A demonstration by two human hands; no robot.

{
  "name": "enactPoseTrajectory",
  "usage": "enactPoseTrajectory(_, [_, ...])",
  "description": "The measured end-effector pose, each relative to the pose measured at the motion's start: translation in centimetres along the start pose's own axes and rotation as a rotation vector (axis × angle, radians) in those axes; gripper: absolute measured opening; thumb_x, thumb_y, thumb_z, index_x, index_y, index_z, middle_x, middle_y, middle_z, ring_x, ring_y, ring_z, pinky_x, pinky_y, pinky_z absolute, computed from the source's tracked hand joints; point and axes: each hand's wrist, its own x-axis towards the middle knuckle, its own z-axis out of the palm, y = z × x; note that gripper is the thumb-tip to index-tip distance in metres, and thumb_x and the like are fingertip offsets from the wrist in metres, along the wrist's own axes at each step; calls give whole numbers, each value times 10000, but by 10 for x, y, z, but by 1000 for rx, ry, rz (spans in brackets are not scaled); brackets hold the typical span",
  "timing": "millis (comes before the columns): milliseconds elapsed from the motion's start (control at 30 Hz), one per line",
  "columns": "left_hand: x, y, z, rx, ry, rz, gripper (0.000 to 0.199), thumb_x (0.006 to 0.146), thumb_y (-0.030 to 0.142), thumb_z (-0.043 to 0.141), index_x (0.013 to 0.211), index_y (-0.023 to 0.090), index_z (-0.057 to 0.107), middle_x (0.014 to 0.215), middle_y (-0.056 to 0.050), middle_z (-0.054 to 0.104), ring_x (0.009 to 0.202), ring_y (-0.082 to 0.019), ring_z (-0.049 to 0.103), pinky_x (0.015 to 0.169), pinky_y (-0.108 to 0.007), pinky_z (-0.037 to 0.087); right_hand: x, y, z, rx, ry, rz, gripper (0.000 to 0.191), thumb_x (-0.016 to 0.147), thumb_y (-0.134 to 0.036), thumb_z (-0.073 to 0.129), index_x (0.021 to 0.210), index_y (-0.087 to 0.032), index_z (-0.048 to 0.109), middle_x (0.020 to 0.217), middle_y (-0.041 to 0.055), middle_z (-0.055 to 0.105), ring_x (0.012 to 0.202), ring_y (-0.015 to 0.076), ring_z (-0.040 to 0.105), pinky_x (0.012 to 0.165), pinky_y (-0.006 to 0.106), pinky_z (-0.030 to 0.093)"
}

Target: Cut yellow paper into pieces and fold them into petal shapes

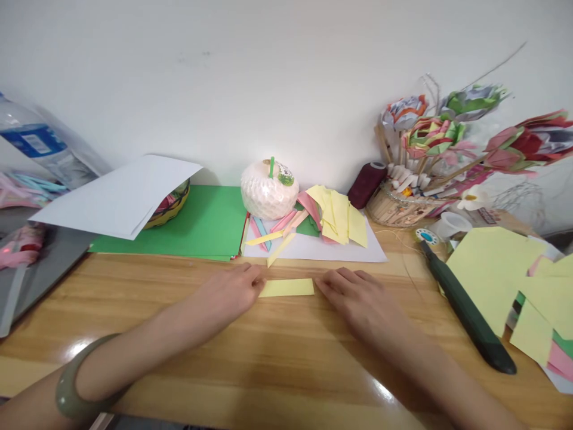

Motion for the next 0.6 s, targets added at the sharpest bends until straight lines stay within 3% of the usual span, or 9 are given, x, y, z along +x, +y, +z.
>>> enactPoseTrajectory(133, [-1,-2,-3,-14,4,3,299,929,158,286,1024,178,568,975,-38,604,869,-160,557,777,-271,421,1,-2,-2,-24,17,25,234,825,-104,508,1042,-138,590,885,68,629,810,212,566,672,336,445])
enactPoseTrajectory(300, [8,-3,9,-23,73,46,273,943,180,302,1022,160,563,961,-44,609,851,-160,567,760,-273,427,9,-18,-3,-30,168,60,426,832,-71,446,1256,-109,459,1078,111,621,909,214,579,714,337,473])
enactPoseTrajectory(467, [11,-1,24,120,165,142,232,941,159,343,980,149,571,913,-46,600,828,-167,560,711,-271,431,15,-37,8,-78,92,6,451,826,-93,455,1276,-112,465,1250,102,556,1109,263,508,854,403,463])
enactPoseTrajectory(600, [7,6,18,374,170,194,230,892,83,392,1011,127,583,915,-77,600,844,-206,544,679,-293,426,11,-40,14,-152,44,21,517,796,-70,437,1313,-70,427,1317,115,503,1164,295,468,920,466,434])
